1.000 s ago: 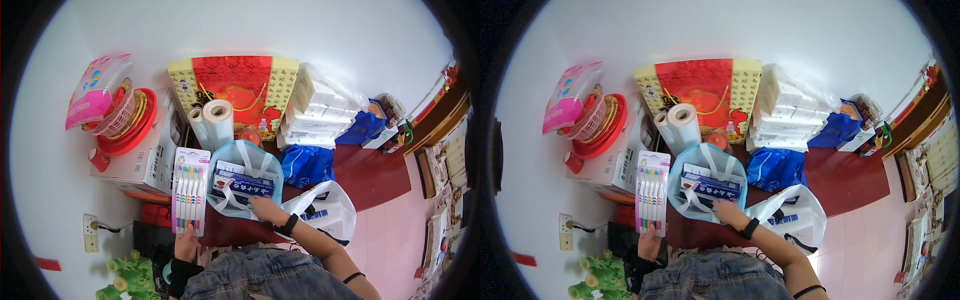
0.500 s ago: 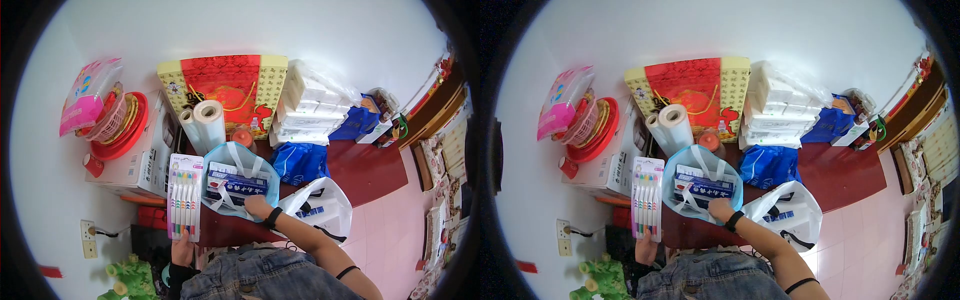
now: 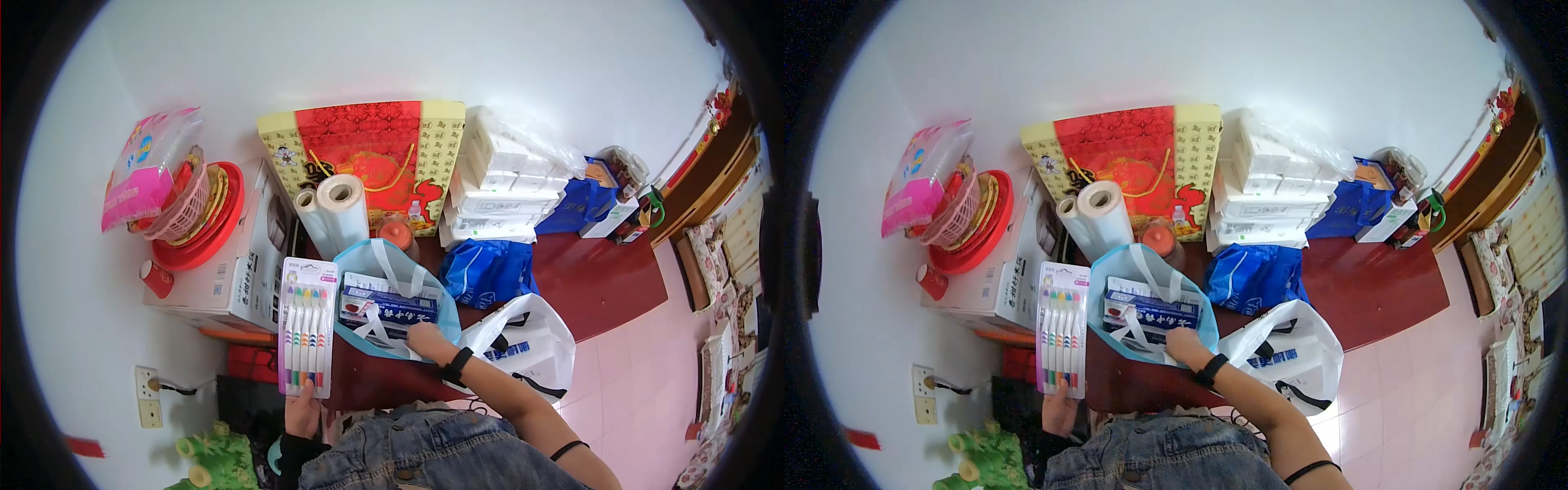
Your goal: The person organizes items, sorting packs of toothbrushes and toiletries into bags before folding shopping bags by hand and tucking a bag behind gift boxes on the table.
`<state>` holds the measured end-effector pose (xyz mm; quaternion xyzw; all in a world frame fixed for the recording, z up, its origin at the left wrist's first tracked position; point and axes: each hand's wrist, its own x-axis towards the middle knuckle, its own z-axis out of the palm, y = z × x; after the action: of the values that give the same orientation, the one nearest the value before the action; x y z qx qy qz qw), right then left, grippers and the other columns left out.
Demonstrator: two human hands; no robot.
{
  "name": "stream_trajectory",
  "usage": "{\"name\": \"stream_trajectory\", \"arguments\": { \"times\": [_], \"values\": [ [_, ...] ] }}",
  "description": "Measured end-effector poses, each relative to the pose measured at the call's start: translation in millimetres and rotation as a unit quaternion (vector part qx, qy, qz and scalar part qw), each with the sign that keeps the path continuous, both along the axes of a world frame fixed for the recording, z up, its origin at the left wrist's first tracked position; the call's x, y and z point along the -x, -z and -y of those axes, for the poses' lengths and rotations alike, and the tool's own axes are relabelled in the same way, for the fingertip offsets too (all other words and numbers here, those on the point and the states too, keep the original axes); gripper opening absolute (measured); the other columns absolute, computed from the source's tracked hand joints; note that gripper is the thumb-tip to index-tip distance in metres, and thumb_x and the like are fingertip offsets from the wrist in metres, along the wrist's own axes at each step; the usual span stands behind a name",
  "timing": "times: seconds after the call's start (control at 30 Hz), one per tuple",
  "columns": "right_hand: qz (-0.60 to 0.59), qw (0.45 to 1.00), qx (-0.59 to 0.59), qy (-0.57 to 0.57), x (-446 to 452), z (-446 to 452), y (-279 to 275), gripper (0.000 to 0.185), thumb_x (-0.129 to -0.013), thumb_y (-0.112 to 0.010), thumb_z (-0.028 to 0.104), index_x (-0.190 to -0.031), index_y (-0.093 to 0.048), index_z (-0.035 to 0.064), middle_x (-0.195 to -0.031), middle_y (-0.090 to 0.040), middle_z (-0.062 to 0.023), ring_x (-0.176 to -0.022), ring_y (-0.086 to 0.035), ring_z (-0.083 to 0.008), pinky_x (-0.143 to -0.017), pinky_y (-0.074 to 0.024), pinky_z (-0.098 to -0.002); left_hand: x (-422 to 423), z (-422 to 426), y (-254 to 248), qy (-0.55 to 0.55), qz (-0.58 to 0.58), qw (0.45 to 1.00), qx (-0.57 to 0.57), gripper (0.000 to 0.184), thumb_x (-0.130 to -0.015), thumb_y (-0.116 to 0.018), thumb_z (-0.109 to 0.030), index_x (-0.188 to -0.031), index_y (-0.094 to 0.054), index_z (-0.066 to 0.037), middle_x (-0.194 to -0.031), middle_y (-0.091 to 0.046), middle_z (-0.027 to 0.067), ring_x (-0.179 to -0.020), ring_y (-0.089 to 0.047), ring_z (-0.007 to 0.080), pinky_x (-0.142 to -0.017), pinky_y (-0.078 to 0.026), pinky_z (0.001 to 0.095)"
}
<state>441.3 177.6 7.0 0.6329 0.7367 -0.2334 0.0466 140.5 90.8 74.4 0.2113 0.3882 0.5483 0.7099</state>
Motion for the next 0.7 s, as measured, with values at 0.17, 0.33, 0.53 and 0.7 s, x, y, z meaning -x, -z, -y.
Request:
{"name": "stream_trajectory", "arguments": {
  "times": [0.17,0.33,0.53,0.7],
  "values": [
    [-0.198,0.941,-0.271,0.049,0.0,2.0,-43.4,0.016,-0.081,-0.058,0.022,-0.08,-0.067,0.0088,-0.075,-0.065,-0.013,-0.067,-0.063,-0.0318,-0.059,-0.0503,-0.0409,-2.2,-2.1,0.5,0.0,-0.001,1.0,-0.013,0.042,-0.091,-0.049,-0.003,-0.132,-0.04,-0.007,-0.127,-0.049,0.0074,-0.113,-0.051,0.0208,-0.095,-0.043,0.037],
    [-0.298,0.92,-0.256,-0.005,9.9,21.8,-104.3,0.027,-0.078,-0.064,0.033,-0.085,-0.066,0.0063,-0.067,-0.062,-0.0079,-0.06,-0.061,-0.0276,-0.056,-0.0491,-0.0366,-5.0,-5.5,4.1,-0.028,-0.028,0.999,-0.018,0.036,-0.092,-0.051,-0.013,-0.126,-0.042,-0.006,-0.114,-0.055,0.0085,-0.095,-0.058,0.0234,-0.08,-0.049,0.0385],
    [-0.045,0.97,-0.228,-0.07,-6.1,40.6,-45.9,0.025,-0.076,-0.062,0.029,-0.092,-0.067,0.0101,-0.064,-0.062,-0.0065,-0.061,-0.062,-0.0318,-0.056,-0.0491,-0.0408,-1.5,-9.5,4.1,-0.03,-0.027,0.999,-0.007,0.035,-0.093,-0.05,-0.012,-0.127,-0.041,-0.008,-0.114,-0.055,0.0078,-0.093,-0.058,0.0225,-0.078,-0.05,0.0375],
    [0.047,0.987,-0.153,0.01,-48.2,37.9,-36.2,0.012,-0.077,-0.055,0.015,-0.078,-0.066,0.012,-0.067,-0.064,-0.0112,-0.063,-0.064,-0.0303,-0.056,-0.0492,-0.0418,-0.6,-15.0,1.2,-0.008,-0.016,1.0,-0.011,0.035,-0.093,-0.048,-0.007,-0.128,-0.043,-0.009,-0.12,-0.053,0.0047,-0.104,-0.055,0.0179,-0.088,-0.046,0.0361]
  ]
}}
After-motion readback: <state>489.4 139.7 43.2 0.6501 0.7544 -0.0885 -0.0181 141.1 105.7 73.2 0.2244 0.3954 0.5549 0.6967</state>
